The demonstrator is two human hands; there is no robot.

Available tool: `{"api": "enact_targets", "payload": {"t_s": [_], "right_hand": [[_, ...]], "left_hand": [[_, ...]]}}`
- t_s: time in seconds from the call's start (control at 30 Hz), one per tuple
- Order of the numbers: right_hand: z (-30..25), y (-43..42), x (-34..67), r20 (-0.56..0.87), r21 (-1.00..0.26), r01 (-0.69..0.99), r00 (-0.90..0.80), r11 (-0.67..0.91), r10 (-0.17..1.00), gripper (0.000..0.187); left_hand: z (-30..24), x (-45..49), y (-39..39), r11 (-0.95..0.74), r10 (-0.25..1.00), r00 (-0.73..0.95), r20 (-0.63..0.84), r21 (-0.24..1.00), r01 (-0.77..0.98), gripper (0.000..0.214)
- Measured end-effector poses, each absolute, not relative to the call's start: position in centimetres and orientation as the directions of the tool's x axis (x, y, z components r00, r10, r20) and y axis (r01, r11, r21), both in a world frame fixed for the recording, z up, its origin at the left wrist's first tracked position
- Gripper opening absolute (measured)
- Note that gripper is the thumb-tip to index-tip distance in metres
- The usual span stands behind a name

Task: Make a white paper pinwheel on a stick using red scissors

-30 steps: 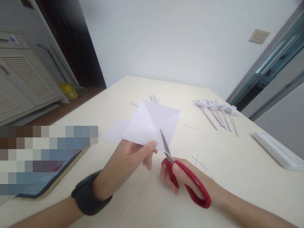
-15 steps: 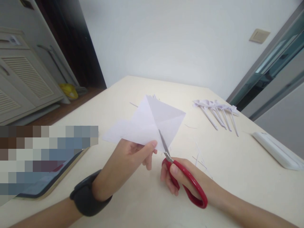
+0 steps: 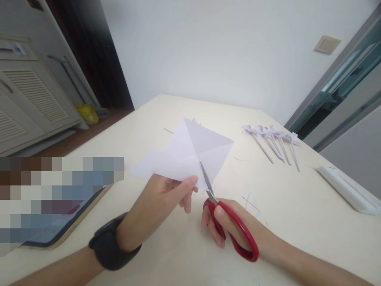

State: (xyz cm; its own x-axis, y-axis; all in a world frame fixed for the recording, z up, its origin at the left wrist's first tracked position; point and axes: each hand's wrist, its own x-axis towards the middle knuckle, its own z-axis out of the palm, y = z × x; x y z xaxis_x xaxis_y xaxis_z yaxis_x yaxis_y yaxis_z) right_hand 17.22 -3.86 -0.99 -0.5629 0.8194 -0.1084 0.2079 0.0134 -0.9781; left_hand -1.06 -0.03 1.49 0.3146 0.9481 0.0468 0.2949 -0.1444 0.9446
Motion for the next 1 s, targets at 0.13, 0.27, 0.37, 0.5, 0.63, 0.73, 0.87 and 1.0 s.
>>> {"api": "enact_targets", "payload": {"t_s": [0.13,0.27,0.37,0.5,0.63,0.73,0.87,1.0], "right_hand": [[-1.1,-3.8,17.2,-0.102,-0.981,0.195,-0.561,0.011,0.821,0.046],[-1.4,-3.8,17.2,-0.105,-0.981,0.192,-0.549,0.003,0.829,0.046],[-1.5,-3.9,17.2,-0.113,-0.982,0.189,-0.543,-0.01,0.832,0.046],[-1.6,-4.0,17.2,-0.111,-0.983,0.181,-0.533,-0.015,0.839,0.045],[-1.9,-3.9,17.2,-0.102,-0.985,0.174,-0.531,-0.009,0.841,0.045],[-2.0,-3.8,17.3,-0.104,-0.985,0.174,-0.526,-0.012,0.844,0.045],[-2.0,-3.8,17.3,-0.103,-0.986,0.167,-0.526,-0.017,0.844,0.044],[-1.9,-3.9,17.3,-0.123,-0.985,0.167,-0.51,-0.043,0.851,0.042]], "left_hand": [[1.6,-1.0,0.0,-0.143,0.949,0.312,0.046,0.944,0.297,0.041],[1.6,-0.9,0.0,-0.142,0.948,0.316,0.044,0.945,0.296,0.041],[1.6,-0.9,0.0,-0.148,0.949,0.313,0.049,0.942,0.3,0.042],[1.6,-1.0,0.1,-0.146,0.947,0.318,0.045,0.942,0.303,0.042],[1.6,-1.0,0.1,-0.151,0.949,0.312,0.051,0.94,0.305,0.042],[1.6,-1.0,0.1,-0.141,0.948,0.316,0.042,0.945,0.296,0.043],[1.5,-1.1,0.0,-0.141,0.948,0.314,0.042,0.944,0.298,0.042],[1.4,-1.1,0.1,-0.143,0.946,0.321,0.046,0.948,0.285,0.042]]}}
